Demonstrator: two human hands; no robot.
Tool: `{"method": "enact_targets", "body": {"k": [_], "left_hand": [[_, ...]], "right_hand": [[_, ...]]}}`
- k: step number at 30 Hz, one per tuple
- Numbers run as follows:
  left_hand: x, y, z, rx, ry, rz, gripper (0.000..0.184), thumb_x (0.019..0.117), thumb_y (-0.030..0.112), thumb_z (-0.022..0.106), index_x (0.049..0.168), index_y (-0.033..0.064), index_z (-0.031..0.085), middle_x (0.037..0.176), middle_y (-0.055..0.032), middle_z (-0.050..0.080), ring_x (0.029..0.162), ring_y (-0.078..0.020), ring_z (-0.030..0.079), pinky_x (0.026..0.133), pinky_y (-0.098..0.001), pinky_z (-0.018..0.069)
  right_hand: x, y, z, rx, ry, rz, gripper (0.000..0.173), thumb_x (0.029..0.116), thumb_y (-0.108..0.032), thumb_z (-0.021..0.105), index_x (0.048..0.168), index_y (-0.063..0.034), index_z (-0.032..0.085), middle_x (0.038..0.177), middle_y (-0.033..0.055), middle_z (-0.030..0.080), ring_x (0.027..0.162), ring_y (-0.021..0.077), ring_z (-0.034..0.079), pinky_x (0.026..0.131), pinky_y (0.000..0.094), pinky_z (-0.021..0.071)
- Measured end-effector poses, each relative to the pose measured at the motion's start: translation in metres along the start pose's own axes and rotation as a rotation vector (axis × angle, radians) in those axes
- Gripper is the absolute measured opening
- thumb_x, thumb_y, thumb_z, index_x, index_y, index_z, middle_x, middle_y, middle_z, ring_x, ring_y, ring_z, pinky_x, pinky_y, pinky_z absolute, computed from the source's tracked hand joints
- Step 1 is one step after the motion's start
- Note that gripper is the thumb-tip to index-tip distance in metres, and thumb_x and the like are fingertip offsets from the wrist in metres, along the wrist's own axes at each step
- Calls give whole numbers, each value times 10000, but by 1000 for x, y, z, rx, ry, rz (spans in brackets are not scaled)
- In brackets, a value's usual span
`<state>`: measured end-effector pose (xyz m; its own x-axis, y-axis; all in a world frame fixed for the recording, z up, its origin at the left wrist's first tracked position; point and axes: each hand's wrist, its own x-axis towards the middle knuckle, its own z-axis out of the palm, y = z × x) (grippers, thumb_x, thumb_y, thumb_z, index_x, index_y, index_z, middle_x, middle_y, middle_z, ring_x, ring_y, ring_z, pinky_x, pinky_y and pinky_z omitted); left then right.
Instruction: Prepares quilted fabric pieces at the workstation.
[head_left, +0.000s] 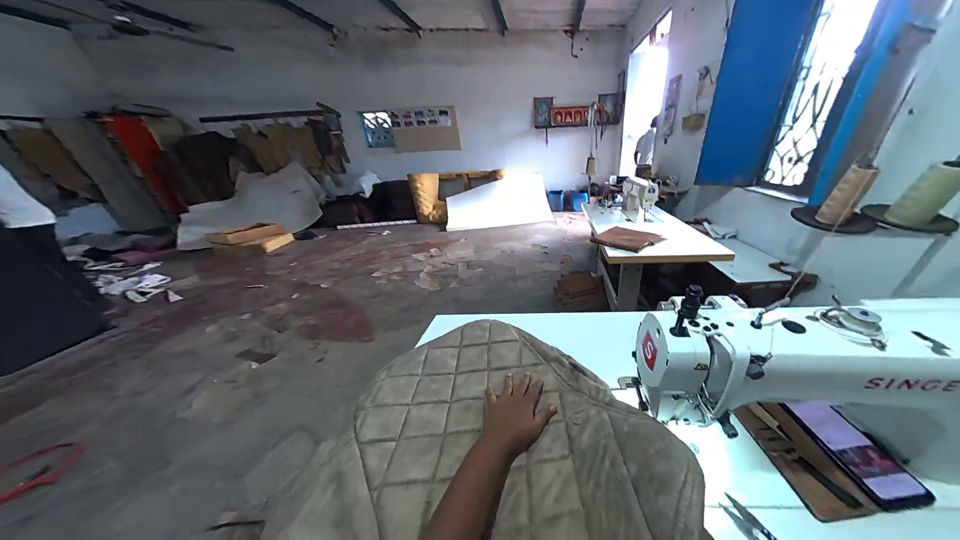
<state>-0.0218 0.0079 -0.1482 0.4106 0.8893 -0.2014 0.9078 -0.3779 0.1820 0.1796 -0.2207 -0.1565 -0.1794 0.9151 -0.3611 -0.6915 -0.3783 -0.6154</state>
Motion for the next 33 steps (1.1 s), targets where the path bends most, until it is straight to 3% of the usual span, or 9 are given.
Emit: {"method": "enact_targets", "body": {"k": [6, 9, 11, 16, 19, 22, 26, 28, 33], "left_hand": [[0, -1, 5, 9, 71, -20, 718, 1018, 699, 321, 1603, 285, 366, 1698, -10, 277, 1591, -297, 143, 1232, -657, 44], [-7, 3, 9, -46, 103, -18, 685, 1033, 666, 325, 1595, 279, 385, 1684, 2, 311, 1588, -261, 171, 1249, -616, 46], [-15, 7, 12, -103, 128, 4, 670, 1039, 642, 333, 1584, 260, 410, 1668, -3, 345, 1583, -255, 191, 1250, -613, 41], [-35, 12, 19, -249, 259, 42, 632, 1053, 568, 345, 1508, 168, 525, 1594, -47, 466, 1546, -275, 299, 1251, -607, 78], [-38, 7, 28, -389, 357, 63, 566, 1053, 499, 417, 1433, 122, 600, 1502, -74, 566, 1482, -272, 414, 1243, -607, 145], [-44, 0, 30, -801, 461, 146, 472, 1065, 357, 469, 1358, 13, 604, 1346, -125, 652, 1270, -194, 603, 1139, -442, 427], [-92, 34, -18, -1067, 590, 262, 705, 1053, 601, 299, 1343, 13, 556, 1226, -46, 687, 1167, -122, 643, 1010, -334, 514], [-129, 65, -44, -1058, 588, 305, 872, 928, 816, 322, 1288, 70, 595, 1124, 3, 722, 1071, -126, 686, 913, -310, 564], [-211, 125, -60, -566, 380, 452, 921, 916, 736, 531, 1450, -13, 486, 1458, -197, 539, 1310, -231, 563, 999, -409, 534]], "right_hand": [[-1, -9, 15, 38, 70, -33, 385, 1126, -262, 230, 992, -158, 576, 795, 4, 686, 732, 91, 690, 655, 288, 590], [3, -2, -5, 200, -174, -86, 83, 974, -203, 622, 1027, -159, 668, 891, 71, 758, 812, 146, 743, 753, 327, 626], [0, 0, -11, 220, -343, -110, 296, 832, -184, 819, 1103, -175, 702, 969, 60, 772, 891, 140, 749, 830, 327, 621], [-24, -1, 9, -21, -622, -154, 367, 755, -179, 841, 1076, -239, 673, 1010, -52, 761, 940, 58, 722, 834, 264, 597], [-25, -2, 12, -93, -748, -148, 343, 873, -56, 741, 1154, -241, 673, 1086, -55, 757, 1004, 65, 712, 908, 285, 581], [-27, -2, 10, -100, -693, -160, 411, 892, 61, 661, 1204, -201, 612, 1122, -25, 744, 1038, 109, 708, 938, 339, 581], [-34, -7, 7, -102, -544, -137, 394, 884, 106, 634, 1181, -148, 582, 1083, -5, 742, 1004, 120, 716, 912, 342, 594], [-34, -8, 6, -92, -513, -119, 380, 883, 106, 639, 1169, -139, 590, 1072, 5, 744, 986, 127, 722, 893, 342, 602], [-34, -13, 6, -102, -530, -95, 364, 897, 77, 646, 1181, -140, 579, 1073, -8, 745, 991, 120, 723, 903, 333, 602]]}}
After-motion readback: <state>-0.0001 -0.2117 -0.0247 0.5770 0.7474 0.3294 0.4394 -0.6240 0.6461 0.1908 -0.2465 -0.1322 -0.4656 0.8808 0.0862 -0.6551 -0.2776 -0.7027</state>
